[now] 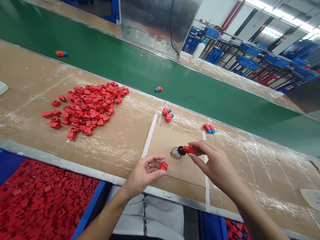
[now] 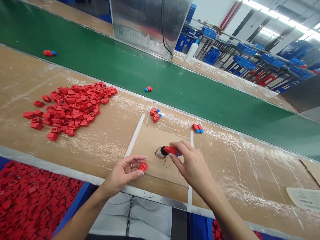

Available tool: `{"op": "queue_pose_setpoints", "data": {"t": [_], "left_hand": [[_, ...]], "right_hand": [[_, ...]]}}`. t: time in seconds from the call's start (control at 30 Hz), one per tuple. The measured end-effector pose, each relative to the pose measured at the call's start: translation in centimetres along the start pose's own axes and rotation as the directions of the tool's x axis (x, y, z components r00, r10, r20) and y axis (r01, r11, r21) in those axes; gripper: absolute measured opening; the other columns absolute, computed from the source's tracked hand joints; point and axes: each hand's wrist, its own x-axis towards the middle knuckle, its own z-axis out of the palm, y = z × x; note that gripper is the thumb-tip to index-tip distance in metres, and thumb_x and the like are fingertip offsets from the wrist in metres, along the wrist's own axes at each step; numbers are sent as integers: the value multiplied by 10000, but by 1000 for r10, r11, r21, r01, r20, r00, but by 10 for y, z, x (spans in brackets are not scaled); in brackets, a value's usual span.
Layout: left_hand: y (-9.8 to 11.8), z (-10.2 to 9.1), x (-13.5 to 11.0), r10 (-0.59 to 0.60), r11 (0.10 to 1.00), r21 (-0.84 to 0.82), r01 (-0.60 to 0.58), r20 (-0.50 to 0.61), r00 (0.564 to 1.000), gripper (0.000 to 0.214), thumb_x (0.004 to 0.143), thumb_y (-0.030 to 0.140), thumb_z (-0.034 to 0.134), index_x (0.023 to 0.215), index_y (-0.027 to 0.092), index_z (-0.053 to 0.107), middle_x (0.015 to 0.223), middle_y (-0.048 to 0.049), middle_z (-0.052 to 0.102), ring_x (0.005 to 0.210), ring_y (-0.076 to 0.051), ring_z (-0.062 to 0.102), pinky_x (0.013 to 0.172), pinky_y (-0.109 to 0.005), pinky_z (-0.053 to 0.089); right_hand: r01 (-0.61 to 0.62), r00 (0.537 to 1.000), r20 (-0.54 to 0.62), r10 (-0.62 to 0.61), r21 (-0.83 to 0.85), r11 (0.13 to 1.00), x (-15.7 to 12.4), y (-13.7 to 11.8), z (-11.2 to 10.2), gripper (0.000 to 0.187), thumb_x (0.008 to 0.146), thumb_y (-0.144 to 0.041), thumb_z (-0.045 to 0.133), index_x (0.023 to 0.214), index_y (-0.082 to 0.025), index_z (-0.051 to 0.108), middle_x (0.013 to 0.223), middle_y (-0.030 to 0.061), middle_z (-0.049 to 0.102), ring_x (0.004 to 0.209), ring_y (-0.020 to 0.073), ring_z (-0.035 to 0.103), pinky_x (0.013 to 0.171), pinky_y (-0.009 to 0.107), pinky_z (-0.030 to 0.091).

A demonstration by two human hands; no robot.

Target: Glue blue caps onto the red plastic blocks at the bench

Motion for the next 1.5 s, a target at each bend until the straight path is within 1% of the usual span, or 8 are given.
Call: {"op": "queue_pose_setpoints", "data": {"t": [0.1,0.2,0.33,0.5,0.7,1.03,1.27,1.5], "left_hand": [[-2,-1,0,-5,1000,0,5,18,1000,330,761,218,800,1071,202,687,947,-27,700,895,-122,634,834,-236,491],[-1,-1,-1,-20,1000,5,20,58,998,283,779,224,785,1045,190,694,956,-37,709,900,-128,643,838,-239,488],[1,1,-1,-26,1000,-12,27,77,997,306,780,229,782,1067,172,692,1005,-64,729,955,-165,663,892,-279,486],[3,3,-2,-23,1000,7,22,112,993,314,802,240,761,1098,167,683,1017,-79,754,963,-195,687,937,-332,479],[6,5,-3,-17,1000,5,16,125,992,296,813,238,745,1095,170,685,1057,-89,755,997,-212,690,952,-342,480],[10,4,-3,-12,999,50,7,101,995,252,818,203,723,1066,161,712,1048,-94,749,988,-209,674,883,-307,502],[8,3,-4,-78,992,104,71,64,995,195,781,147,707,975,155,716,912,-47,732,823,-161,658,775,-260,495],[7,3,-9,-87,988,133,78,64,994,213,756,116,696,961,170,717,870,-30,723,810,-158,648,733,-246,488]], "right_hand": [[-51,998,-28,55,138,989,-9,-12,3,168,968,-320,558,1094,-224,614,1053,56,643,837,185,645,741,334,530],[-50,997,-39,64,279,959,-19,-27,9,168,968,-287,566,1121,-233,611,1042,50,639,858,171,635,740,299,534],[-40,999,-14,48,364,931,-28,-42,21,193,962,-254,576,1150,-220,606,1029,53,631,820,157,623,724,283,535],[-46,999,15,44,383,923,-30,-43,36,184,956,-243,573,1130,-196,608,993,62,626,792,164,618,705,286,535],[-24,1000,24,17,358,933,-30,-44,40,164,961,-250,563,1110,-196,603,983,73,626,788,181,612,705,301,525],[-29,995,95,-5,354,935,-35,-44,45,137,984,-228,515,1085,-209,605,962,61,563,763,175,564,711,311,478],[33,991,109,-78,369,929,-39,-41,55,190,1006,-198,455,1130,-212,600,950,72,535,875,203,575,781,333,496],[60,980,154,-124,362,930,-40,-39,53,201,1018,-222,412,1075,-206,604,876,61,506,753,186,530,663,309,477]]}}
